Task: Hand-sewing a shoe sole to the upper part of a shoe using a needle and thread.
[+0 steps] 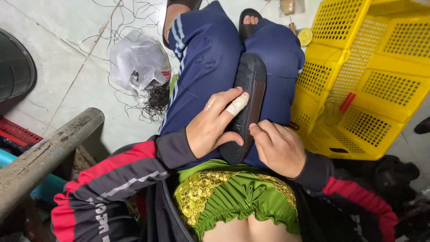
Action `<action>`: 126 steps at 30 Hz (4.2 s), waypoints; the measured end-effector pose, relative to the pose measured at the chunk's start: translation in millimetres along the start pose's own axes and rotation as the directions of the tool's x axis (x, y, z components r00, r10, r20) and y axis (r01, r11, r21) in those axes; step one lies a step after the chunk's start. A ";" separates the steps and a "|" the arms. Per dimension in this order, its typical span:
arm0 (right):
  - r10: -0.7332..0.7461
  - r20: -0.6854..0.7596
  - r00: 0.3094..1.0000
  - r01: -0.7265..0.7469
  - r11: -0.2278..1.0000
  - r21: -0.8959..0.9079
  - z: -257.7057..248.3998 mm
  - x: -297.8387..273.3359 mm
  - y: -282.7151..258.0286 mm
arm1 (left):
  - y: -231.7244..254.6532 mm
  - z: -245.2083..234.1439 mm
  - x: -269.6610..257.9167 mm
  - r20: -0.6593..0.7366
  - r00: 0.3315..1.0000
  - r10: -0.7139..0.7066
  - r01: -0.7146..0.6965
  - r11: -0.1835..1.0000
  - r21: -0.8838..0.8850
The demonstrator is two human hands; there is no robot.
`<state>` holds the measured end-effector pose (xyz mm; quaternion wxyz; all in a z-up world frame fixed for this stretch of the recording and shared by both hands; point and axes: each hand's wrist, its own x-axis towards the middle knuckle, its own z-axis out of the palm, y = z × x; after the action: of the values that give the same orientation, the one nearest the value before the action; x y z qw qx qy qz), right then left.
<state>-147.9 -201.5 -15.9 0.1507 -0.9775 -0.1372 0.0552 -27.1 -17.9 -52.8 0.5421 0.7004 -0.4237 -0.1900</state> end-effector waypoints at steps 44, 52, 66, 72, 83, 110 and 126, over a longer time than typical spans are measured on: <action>0.109 -0.220 0.969 -0.015 0.920 0.392 -2.5 -5.7 2.8 | 38.8 -12.6 -29.1 0.195 0.900 -0.389 0.318 0.281 -0.906; 0.125 -0.119 0.985 -0.088 0.956 0.278 -35.8 2.0 -4.6 | 3.7 19.2 -28.6 0.236 0.816 -0.528 0.549 0.579 -0.602; 0.079 0.011 0.997 -0.077 0.906 0.417 -46.0 -14.5 15.1 | 52.5 -1.0 3.5 0.059 0.990 0.129 -0.139 0.965 0.223; 0.128 0.011 0.992 -0.115 0.839 0.532 -55.0 -18.0 16.2 | 46.1 -1.0 -6.1 0.007 0.970 0.242 -0.236 0.943 0.233; 0.098 0.015 0.995 -0.098 0.955 0.281 -50.7 -15.0 11.2 | 44.8 -14.3 -10.6 0.186 0.953 -0.238 0.130 0.879 0.458; 0.628 -0.452 0.633 -0.659 0.744 0.112 -48.4 -78.4 100.2 | 15.5 -31.9 14.4 0.095 0.984 -0.151 0.171 0.655 -0.736; 0.305 0.014 0.952 -0.192 0.564 0.803 -34.2 0.5 11.1 | 20.1 -22.7 30.1 0.054 0.981 -0.185 0.166 0.672 -0.722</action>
<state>-139.5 -221.1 13.1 0.5690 -0.8179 0.0509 0.0690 -1.3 -29.4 -20.8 0.7579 0.4700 -0.2389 -0.3841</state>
